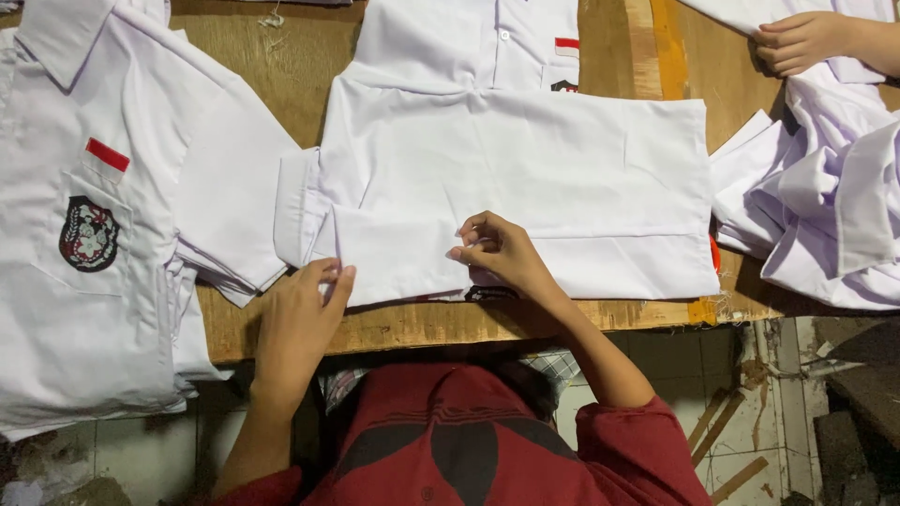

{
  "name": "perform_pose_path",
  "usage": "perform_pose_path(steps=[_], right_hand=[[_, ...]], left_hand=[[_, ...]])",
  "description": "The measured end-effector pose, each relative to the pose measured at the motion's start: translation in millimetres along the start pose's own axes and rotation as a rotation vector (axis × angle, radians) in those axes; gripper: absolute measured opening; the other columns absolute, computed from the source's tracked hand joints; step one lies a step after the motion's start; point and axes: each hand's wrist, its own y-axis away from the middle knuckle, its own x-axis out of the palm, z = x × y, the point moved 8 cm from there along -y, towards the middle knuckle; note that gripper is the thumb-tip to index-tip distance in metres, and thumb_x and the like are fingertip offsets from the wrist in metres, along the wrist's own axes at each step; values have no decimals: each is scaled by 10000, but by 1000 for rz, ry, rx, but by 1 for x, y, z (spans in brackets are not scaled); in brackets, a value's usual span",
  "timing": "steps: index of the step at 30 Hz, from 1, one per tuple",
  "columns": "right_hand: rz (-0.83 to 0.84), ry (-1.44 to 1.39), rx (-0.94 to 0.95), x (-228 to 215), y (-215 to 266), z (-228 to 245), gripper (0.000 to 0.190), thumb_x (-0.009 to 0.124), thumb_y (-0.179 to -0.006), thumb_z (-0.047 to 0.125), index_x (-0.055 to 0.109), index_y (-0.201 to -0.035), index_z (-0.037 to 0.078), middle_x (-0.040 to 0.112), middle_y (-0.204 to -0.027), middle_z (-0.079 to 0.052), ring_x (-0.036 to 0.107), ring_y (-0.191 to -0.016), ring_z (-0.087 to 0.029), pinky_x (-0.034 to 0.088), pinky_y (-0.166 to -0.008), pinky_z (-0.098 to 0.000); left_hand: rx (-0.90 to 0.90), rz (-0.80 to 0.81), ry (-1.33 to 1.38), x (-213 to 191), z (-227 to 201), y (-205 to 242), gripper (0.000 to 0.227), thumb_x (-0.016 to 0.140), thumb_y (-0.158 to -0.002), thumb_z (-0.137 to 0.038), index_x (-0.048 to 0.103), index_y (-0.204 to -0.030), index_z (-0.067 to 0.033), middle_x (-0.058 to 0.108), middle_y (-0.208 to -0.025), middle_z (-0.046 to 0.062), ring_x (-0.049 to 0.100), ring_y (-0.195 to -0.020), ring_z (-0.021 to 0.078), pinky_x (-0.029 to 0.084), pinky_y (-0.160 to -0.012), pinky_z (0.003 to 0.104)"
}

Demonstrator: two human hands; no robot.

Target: The person is buttoning, folding, and trimming loose threads on white school shirts at a work table.

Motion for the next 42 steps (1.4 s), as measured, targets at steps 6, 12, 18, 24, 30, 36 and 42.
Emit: perform_pose_path(steps=[6, 12, 18, 24, 30, 36, 42], right_hand=[[-5, -90, -23, 0, -1, -6, 371, 883, -784, 74, 685, -1097, 45, 651, -963, -130, 701, -831, -183, 617, -794, -358], [-37, 251, -272, 5, 5, 9, 313, 879, -815, 123, 705, -1069, 64, 700, -844, -107, 725, -778, -223, 608, -760, -359], [-157, 814, -636, 19, 15, 31, 329, 789, -918, 284, 657, -1164, 111, 602, -998, -103, 634, -935, -286, 553, -788, -400], [-30, 1296, -873, 77, 21, 6, 587, 329, -1101, 484, 389, -1584, 155, 364, -1658, -71, 320, -1534, -233, 246, -1198, -444], [68, 1361, -818, 40, 30, 5, 597, 246, -1114, 500, 327, -1624, 199, 302, -1695, 2, 260, -1555, -164, 107, -1247, -365], [155, 1331, -472, -37, 30, -35, 665, 94, -1083, 576, 257, -1632, 239, 184, -1712, 49, 115, -1573, -162, 4, -1254, -406], [-88, 1484, -468, -102, 53, -39, 577, 229, -1110, 488, 306, -1632, 255, 268, -1704, 49, 221, -1565, -164, 79, -1268, -409]], left_hand=[[71, -87, 65, -5, -19, -27, 293, 655, -1015, -228, 653, -1219, -18, 762, -1053, 175, 743, -820, 331, 562, -706, 469], [113, -206, 68, -13, -14, -39, 264, 697, -1001, -181, 645, -1226, -53, 753, -1026, 137, 714, -860, 306, 570, -734, 427], [355, -345, -123, -8, -51, -27, 310, 642, -994, -98, 606, -1293, -26, 522, -1285, 158, 542, -1204, 320, 510, -964, 441], [697, -314, -451, 72, -34, -36, 519, 351, -1098, -375, 436, -1570, -177, 379, -1653, 57, 319, -1529, 238, 198, -1218, 463], [710, -279, -385, 71, -30, -35, 546, 357, -1085, -386, 410, -1591, -188, 317, -1684, 64, 271, -1550, 239, 172, -1229, 461], [732, -245, -324, 72, -24, -35, 529, 369, -1086, -375, 430, -1582, -200, 361, -1664, 38, 310, -1535, 234, 176, -1235, 464], [736, -209, -308, 66, -28, -33, 517, 373, -1088, -345, 444, -1574, -184, 375, -1659, 42, 318, -1530, 248, 187, -1237, 473]])
